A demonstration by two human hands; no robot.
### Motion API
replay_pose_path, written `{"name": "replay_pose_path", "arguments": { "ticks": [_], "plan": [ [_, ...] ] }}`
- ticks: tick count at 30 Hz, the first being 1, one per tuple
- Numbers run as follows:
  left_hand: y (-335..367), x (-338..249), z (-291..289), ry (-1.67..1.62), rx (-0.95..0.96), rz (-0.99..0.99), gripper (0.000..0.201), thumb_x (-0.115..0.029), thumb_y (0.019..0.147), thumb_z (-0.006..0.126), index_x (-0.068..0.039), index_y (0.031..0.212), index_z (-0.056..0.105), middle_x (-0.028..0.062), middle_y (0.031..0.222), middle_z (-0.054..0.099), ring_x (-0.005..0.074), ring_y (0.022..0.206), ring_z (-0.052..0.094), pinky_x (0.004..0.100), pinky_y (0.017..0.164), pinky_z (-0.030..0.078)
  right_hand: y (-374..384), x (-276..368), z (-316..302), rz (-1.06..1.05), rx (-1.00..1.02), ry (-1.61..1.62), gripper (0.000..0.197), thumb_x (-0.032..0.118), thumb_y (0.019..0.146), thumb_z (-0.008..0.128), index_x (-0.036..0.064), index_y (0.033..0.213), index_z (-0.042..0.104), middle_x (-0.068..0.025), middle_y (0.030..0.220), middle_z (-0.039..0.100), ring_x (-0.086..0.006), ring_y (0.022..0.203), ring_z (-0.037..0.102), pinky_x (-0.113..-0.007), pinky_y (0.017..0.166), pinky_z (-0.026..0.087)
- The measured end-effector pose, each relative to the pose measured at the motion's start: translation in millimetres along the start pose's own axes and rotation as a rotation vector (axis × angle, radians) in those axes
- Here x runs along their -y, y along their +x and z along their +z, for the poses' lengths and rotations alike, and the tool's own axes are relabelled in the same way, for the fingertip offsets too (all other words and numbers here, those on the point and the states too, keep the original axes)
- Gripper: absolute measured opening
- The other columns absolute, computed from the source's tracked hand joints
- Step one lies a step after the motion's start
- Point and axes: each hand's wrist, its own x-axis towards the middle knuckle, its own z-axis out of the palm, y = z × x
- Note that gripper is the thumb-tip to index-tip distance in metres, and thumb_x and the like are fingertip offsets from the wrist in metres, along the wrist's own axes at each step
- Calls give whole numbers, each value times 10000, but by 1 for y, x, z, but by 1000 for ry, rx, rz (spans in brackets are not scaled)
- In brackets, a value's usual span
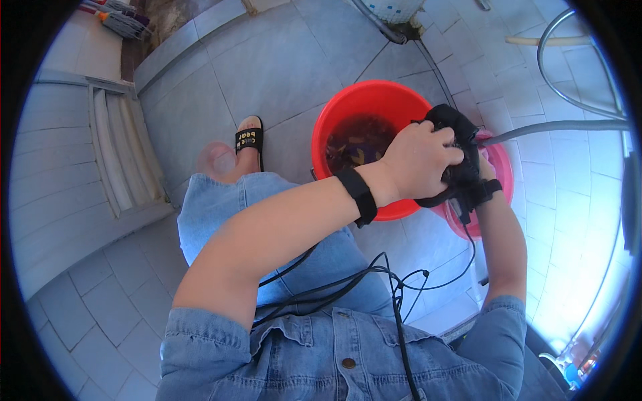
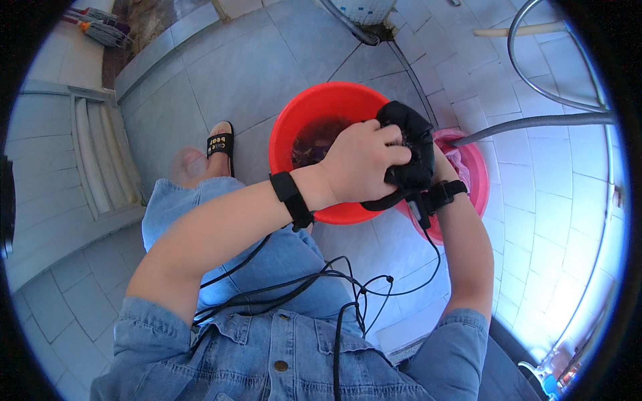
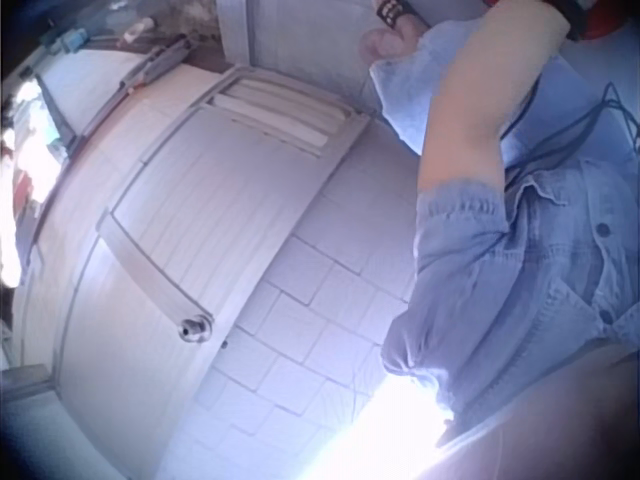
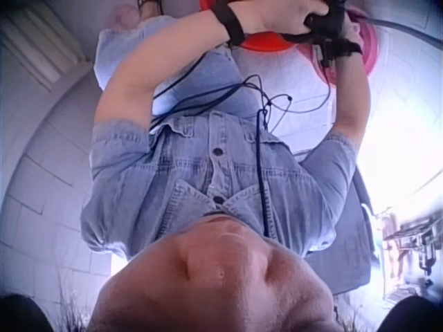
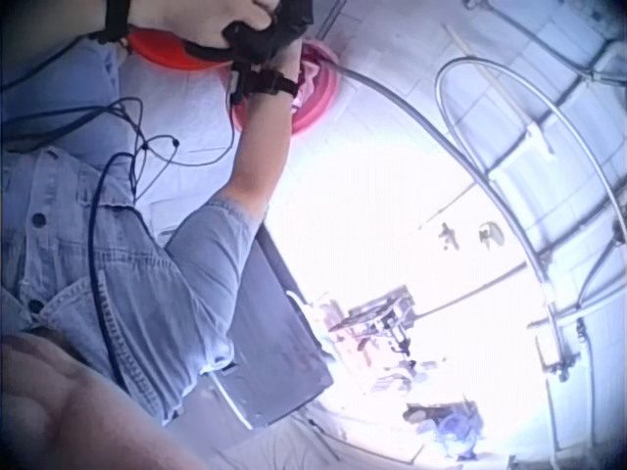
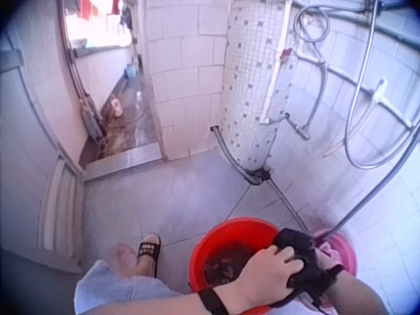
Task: The person washes several clothes in a bucket of water by hand, squeezing and rubbing them before moving them to another bucket.
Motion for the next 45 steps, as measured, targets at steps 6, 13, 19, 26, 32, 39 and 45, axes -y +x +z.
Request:
{"name": "replay_pose_path", "arguments": {
  "ticks": [6,13,19,26,32,39,45],
  "plan": [
    [-8,-15,7,35,63,22,176,-191,569,675,-141,723,606,38,778,534,252,692,539,348,582,461,4,17,1,165,20,-208,295,79,780,593,58,1066,523,2,949,568,-102,841,556,-249,712,476],
    [-10,-30,5,186,197,14,177,-175,599,649,-140,772,643,45,834,556,257,705,557,335,563,477,28,15,-19,317,-12,-504,161,132,831,533,39,947,596,1,854,598,-90,747,571,-240,652,476],
    [-14,-23,-3,256,258,-6,190,-177,619,645,-143,806,651,50,861,577,268,709,578,342,598,494,40,2,-21,258,16,-516,163,131,830,530,27,925,613,-4,846,604,-98,753,574,-242,670,475],
    [24,-11,-25,92,215,-374,334,-277,604,628,-89,880,631,111,897,596,326,826,585,402,724,483,19,-22,-29,-319,110,-551,392,232,750,625,16,1066,539,-52,980,599,-164,890,574,-296,786,475],
    [30,-13,-24,-65,177,-575,512,-355,643,669,-2,1006,590,186,966,573,320,946,552,373,819,450,-27,-87,-23,-282,-358,690,397,373,888,441,101,1169,511,-62,1138,569,-226,1018,548,-349,903,440],
    [38,-70,-3,-764,294,-464,507,-212,743,631,30,1169,501,152,1058,568,228,954,547,301,786,460,-131,-123,-62,-407,-797,816,449,378,906,435,101,1258,434,-82,1266,489,-266,1162,469,-431,996,370],
    [42,-88,-86,-1136,-277,-741,284,-104,767,507,-15,1034,542,80,946,530,177,770,523,292,619,443,-172,-149,-125,-286,-1262,-778,310,199,760,574,61,1036,593,-150,1125,568,-342,1085,495,-380,945,401]
  ]
}}
